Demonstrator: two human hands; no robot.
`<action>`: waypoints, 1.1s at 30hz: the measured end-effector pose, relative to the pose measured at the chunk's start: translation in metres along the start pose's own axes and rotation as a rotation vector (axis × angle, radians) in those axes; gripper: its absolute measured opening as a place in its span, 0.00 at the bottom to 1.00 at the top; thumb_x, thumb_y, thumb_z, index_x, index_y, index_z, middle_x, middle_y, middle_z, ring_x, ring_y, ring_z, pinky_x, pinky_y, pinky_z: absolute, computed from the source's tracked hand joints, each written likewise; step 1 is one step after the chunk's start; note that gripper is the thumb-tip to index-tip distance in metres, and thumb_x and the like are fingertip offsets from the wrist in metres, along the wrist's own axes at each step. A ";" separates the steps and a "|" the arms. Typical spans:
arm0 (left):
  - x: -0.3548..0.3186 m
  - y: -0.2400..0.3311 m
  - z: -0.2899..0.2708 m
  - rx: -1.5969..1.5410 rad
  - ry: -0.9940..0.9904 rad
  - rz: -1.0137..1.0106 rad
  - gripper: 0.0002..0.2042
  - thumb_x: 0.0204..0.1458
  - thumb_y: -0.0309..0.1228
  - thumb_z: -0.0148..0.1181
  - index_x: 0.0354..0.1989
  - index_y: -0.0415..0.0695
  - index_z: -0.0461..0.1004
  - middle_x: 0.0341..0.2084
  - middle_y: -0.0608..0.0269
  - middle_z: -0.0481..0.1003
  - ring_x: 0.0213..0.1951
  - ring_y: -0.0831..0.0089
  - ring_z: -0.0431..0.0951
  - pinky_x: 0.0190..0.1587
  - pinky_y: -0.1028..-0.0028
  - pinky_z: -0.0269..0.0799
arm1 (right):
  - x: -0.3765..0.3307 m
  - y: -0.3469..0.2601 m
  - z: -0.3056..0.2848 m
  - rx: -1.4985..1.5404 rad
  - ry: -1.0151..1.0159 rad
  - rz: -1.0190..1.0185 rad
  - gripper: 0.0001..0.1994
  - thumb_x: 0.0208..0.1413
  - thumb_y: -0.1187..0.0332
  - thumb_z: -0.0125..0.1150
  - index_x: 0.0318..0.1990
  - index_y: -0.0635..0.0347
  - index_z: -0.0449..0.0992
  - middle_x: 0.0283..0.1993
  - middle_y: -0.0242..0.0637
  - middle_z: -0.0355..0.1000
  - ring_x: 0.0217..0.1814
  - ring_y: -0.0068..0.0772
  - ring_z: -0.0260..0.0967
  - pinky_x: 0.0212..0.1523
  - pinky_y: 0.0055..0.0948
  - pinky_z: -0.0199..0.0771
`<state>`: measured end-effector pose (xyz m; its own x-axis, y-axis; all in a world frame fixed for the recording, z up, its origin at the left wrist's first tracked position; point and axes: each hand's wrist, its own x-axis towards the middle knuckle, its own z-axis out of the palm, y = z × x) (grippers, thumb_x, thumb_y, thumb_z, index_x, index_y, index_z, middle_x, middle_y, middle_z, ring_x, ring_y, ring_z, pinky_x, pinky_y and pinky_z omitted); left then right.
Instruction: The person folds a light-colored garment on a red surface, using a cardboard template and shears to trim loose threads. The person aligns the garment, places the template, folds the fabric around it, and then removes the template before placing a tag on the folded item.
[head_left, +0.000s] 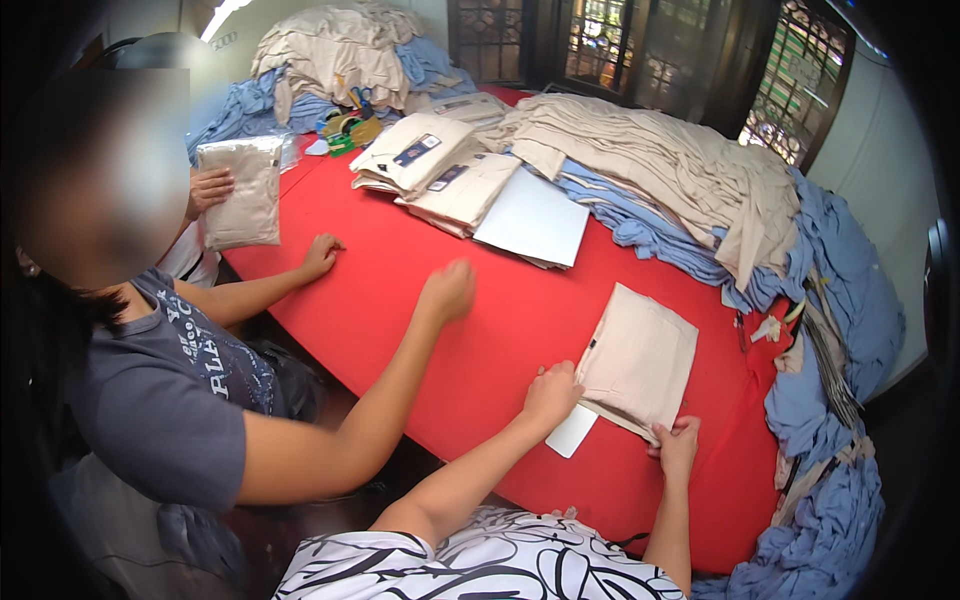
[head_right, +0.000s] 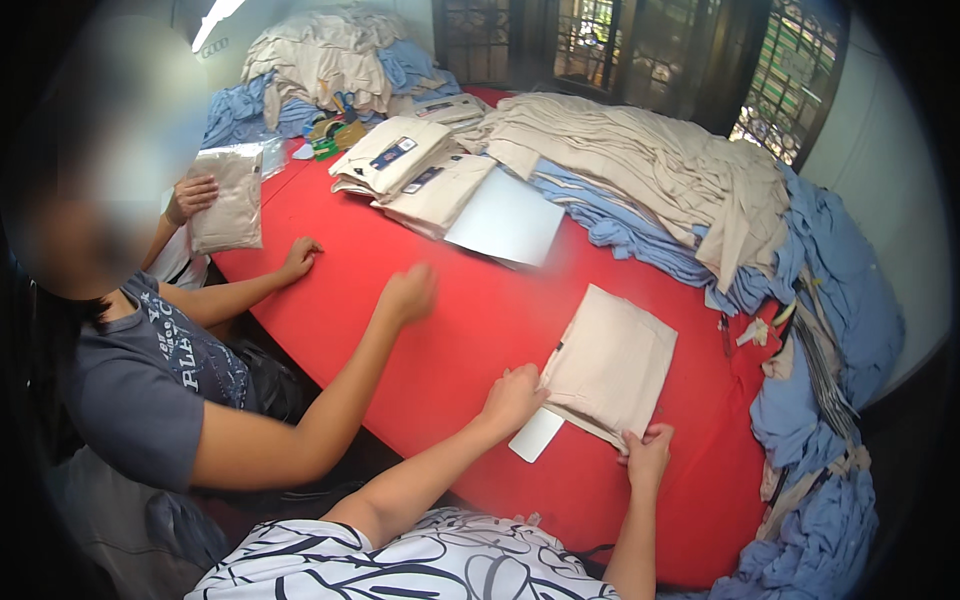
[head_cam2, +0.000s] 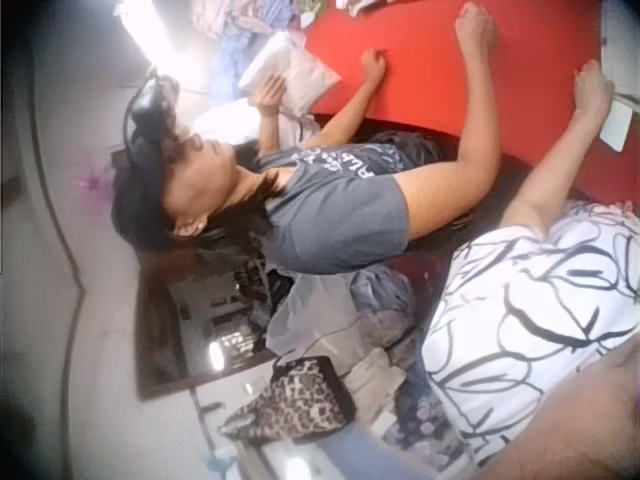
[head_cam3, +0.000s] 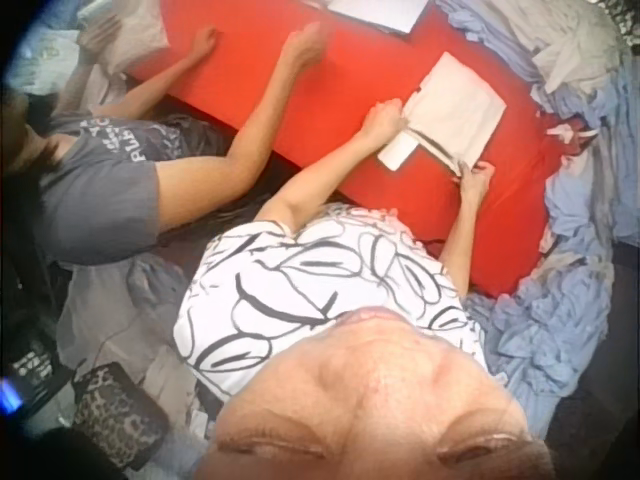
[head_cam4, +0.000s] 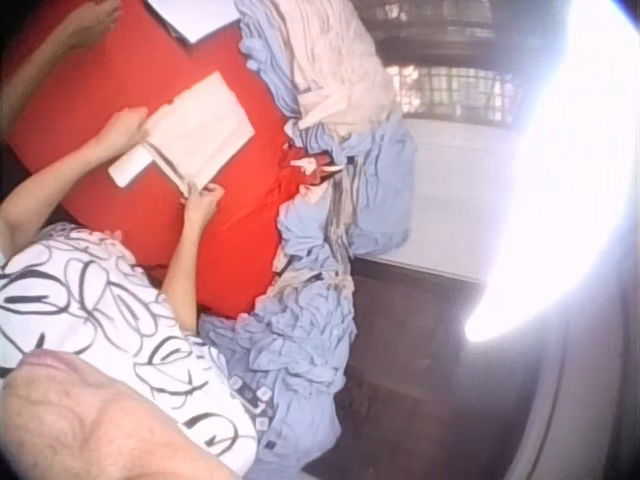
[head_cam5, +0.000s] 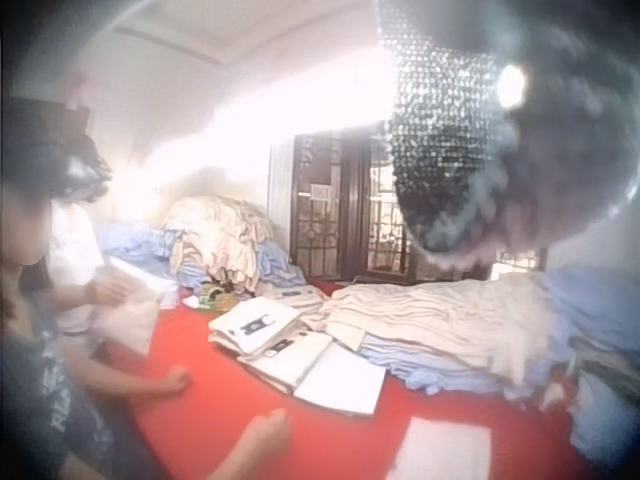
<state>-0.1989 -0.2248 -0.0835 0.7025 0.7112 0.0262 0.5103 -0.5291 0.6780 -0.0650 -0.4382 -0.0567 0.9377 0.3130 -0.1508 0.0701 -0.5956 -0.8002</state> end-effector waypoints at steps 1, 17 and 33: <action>0.000 0.000 -0.002 -0.085 0.007 -0.003 0.13 0.49 0.30 0.63 0.39 0.37 0.68 0.38 0.48 0.74 0.39 0.49 0.78 0.44 0.58 0.74 | -0.001 0.001 0.001 0.109 0.028 -0.040 0.15 0.51 0.73 0.65 0.44 0.70 0.69 0.33 0.40 0.71 0.31 0.33 0.75 0.26 0.34 0.78; 0.019 0.115 -0.107 -0.798 0.151 0.518 0.12 0.50 0.15 0.56 0.43 0.35 0.77 0.37 0.57 0.76 0.41 0.71 0.78 0.44 0.73 0.76 | 0.029 -0.085 -0.116 0.531 -0.021 -0.706 0.05 0.59 0.78 0.55 0.41 0.67 0.74 0.54 0.33 0.62 0.48 0.21 0.66 0.48 0.22 0.69; 0.154 0.019 0.049 -0.554 -0.218 -0.021 0.10 0.55 0.23 0.57 0.45 0.37 0.74 0.27 0.67 0.76 0.28 0.82 0.74 0.33 0.79 0.69 | 0.134 0.031 0.022 0.064 0.220 -0.496 0.07 0.60 0.74 0.53 0.44 0.62 0.74 0.37 0.39 0.75 0.37 0.34 0.70 0.44 0.26 0.69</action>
<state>-0.0568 -0.1484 -0.1023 0.8104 0.5767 -0.1032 0.2316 -0.1536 0.9606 0.0558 -0.3982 -0.1142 0.8471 0.3785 0.3729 0.5074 -0.3679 -0.7792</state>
